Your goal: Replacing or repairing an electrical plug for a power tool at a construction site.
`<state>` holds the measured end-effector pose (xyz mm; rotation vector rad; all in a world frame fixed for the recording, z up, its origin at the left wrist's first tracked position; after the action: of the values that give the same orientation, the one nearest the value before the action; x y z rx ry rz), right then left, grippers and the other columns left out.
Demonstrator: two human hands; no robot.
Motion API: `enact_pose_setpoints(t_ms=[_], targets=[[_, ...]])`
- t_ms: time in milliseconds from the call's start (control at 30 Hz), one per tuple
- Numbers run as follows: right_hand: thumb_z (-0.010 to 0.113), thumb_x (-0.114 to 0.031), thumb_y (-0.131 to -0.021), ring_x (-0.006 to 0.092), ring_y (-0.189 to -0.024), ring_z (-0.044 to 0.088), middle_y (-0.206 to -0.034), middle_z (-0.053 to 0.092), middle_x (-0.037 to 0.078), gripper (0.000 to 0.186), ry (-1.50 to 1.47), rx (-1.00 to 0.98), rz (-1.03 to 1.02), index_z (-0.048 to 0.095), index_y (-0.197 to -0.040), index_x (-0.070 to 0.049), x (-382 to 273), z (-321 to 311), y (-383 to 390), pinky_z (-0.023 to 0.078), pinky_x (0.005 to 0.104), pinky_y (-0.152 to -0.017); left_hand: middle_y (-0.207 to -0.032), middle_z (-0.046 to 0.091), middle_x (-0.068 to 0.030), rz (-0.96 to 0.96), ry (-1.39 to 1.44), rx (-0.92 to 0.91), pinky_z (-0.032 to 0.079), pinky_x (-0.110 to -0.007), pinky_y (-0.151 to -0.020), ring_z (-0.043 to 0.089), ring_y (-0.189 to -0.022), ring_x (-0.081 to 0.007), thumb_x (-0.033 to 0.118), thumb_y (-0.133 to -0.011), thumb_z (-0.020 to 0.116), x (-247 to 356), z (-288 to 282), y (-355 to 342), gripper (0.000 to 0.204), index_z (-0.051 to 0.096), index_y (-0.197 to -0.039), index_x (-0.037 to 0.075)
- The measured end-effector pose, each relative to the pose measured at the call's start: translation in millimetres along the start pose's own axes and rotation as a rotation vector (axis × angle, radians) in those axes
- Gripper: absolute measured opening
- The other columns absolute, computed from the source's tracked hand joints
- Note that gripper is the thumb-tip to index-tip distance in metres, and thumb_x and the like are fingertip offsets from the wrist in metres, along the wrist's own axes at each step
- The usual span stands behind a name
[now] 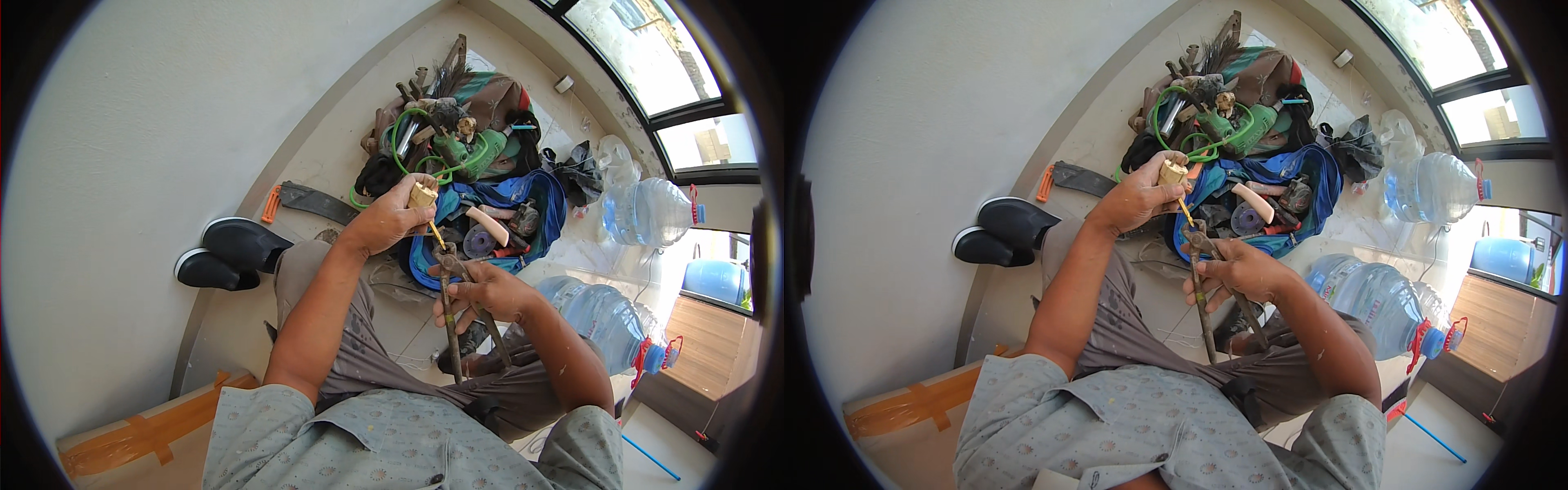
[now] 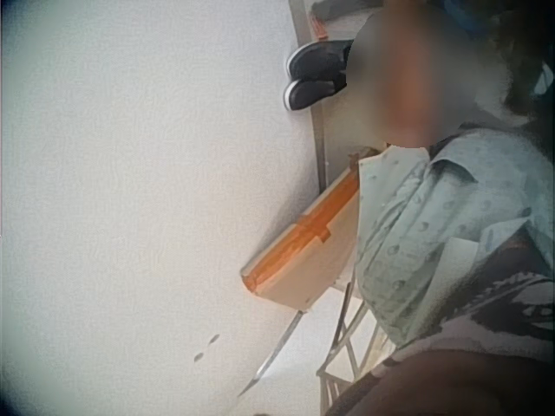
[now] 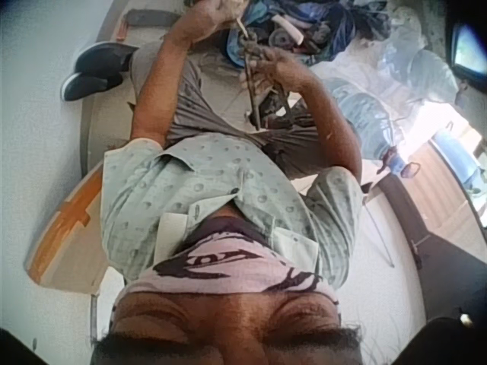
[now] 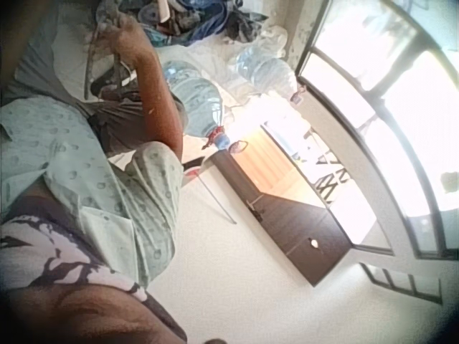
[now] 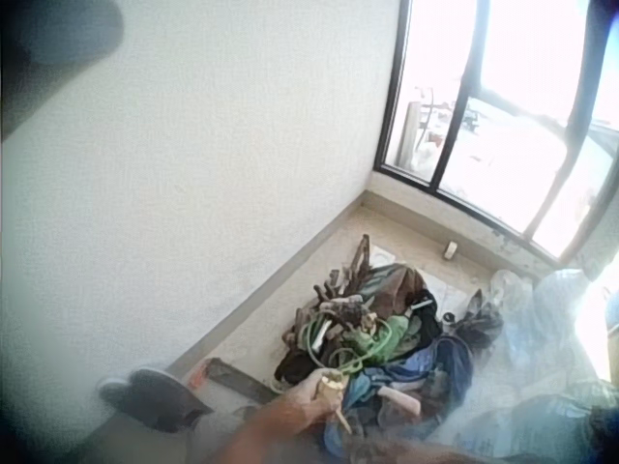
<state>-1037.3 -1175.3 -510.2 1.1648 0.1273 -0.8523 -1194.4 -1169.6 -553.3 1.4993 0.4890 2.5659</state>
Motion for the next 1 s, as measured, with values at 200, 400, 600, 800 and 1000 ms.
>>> enact_pose_setpoints(t_ms=[200,400,600,800,1000], targets=[[0.052,-0.021,-0.096,0.0275,-0.093,0.065,-0.098,0.063,0.015,0.051,-0.063,-0.081,-0.02,0.033,-0.138,0.001,2,6,0,0.052,0.0413,-0.085,-0.099,0.052,-0.0021,0.003,0.012,-0.042,0.05,-0.022,-0.07,0.053,-0.086,-0.0073,0.015,-0.09,0.061,5,3,4,0.046,0.04,-0.13,0.006],[0.054,-0.027,-0.096,0.0277,-0.089,0.065,-0.094,0.062,0.013,0.039,-0.189,-0.118,-0.053,0.043,-0.123,-0.002,21,2,-2,0.052,0.0429,-0.085,-0.096,0.05,-0.0015,0.04,0.024,-0.154,0.047,-0.022,-0.068,0.05,-0.082,-0.0074,0.013,-0.09,0.061,8,14,6,0.044,0.04,-0.128,0.005],[0.05,-0.031,-0.098,0.03,-0.082,0.065,-0.086,0.06,0.015,0.028,-0.213,-0.1,0.028,0.043,-0.113,-0.008,34,12,-4,0.052,0.0465,-0.079,-0.096,0.049,-0.003,0.041,-0.077,-0.224,0.046,-0.023,-0.07,0.05,-0.081,-0.0083,0.01,-0.09,0.059,-1,23,12,0.042,0.04,-0.126,0.003],[0.032,-0.054,-0.098,0.0297,-0.079,0.066,-0.082,0.06,0.015,0.051,-0.257,-0.044,0.07,0.04,-0.114,-0.007,48,19,3,0.053,0.0415,-0.075,-0.099,0.048,-0.0041,0.012,-0.259,-0.27,0.045,-0.026,-0.074,0.049,-0.085,-0.0107,0.01,-0.088,0.059,11,39,23,0.042,0.041,-0.125,0.005],[0.038,-0.056,-0.096,0.025,-0.073,0.066,-0.083,0.061,0.014,0.053,-0.101,0.085,-0.025,0.042,-0.116,-0.006,42,12,5,0.053,0.034,-0.065,-0.099,0.047,-0.0048,-0.031,-0.266,-0.27,0.045,-0.027,-0.076,0.049,-0.086,-0.0124,0.009,-0.087,0.058,6,40,22,0.041,0.042,-0.125,0.006]])
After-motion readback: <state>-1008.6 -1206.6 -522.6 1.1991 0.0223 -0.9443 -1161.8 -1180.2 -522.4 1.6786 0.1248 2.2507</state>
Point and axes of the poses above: each hand's wrist, its own y-axis away from the middle knuckle, its own z-axis out of the palm, x = y × z, the point moved 8 cm from there along -y, towards the middle knuckle
